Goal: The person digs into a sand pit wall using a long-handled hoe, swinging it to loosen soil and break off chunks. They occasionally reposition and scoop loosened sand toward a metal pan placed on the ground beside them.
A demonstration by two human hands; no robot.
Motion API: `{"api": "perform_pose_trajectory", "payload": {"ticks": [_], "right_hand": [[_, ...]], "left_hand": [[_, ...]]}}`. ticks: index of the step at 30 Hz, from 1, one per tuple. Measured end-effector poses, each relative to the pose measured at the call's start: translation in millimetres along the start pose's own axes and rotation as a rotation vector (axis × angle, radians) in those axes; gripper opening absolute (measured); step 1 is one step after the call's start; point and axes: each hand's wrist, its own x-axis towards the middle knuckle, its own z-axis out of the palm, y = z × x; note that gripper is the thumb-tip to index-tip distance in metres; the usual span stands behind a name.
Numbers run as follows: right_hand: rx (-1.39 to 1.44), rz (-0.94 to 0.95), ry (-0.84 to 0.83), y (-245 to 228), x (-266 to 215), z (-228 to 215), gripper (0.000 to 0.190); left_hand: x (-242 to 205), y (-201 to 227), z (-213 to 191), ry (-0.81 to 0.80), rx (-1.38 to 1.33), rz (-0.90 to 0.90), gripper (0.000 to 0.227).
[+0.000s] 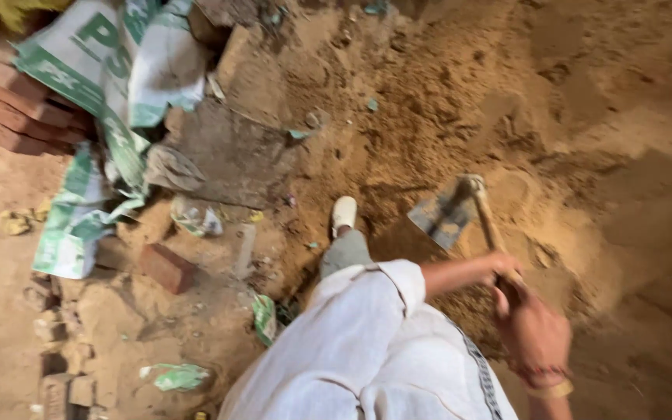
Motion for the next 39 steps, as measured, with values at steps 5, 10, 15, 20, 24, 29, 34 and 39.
{"api": "perform_pose_trajectory", "payload": {"ticks": [5, 10, 15, 20, 24, 29, 34, 39], "right_hand": [[-0.067, 0.139, -0.119, -12, 41, 2, 0.051], [-0.056, 0.234, -0.235, -58, 65, -39, 0.046], [0.071, 0.287, -0.098, -77, 61, -45, 0.039], [0.169, 0.335, -0.009, -91, 54, -47, 0.039], [0.219, 0.397, 0.003, -96, 49, -39, 0.039], [0.308, 0.406, 0.053, -87, 52, -40, 0.032], [0.375, 0.432, 0.049, -78, 40, -26, 0.034], [0.402, 0.444, 0.098, -65, 23, -29, 0.036]], "left_hand": [[-15, 26, -18, -0.089, -0.146, 0.062, 0.023], [-40, 28, -25, -0.048, -0.138, -0.105, 0.02], [-81, 42, -41, -0.138, -0.344, -0.29, 0.011], [-104, 39, -59, 0.019, -0.321, -0.267, 0.011], [-119, 49, -70, 0.018, -0.36, -0.394, 0.019], [-138, 84, -64, -0.055, -0.346, -0.433, 0.017], [-139, 95, -68, 0.019, -0.162, -0.429, 0.015], [-115, 78, -84, -0.017, -0.123, -0.432, 0.018]]}}
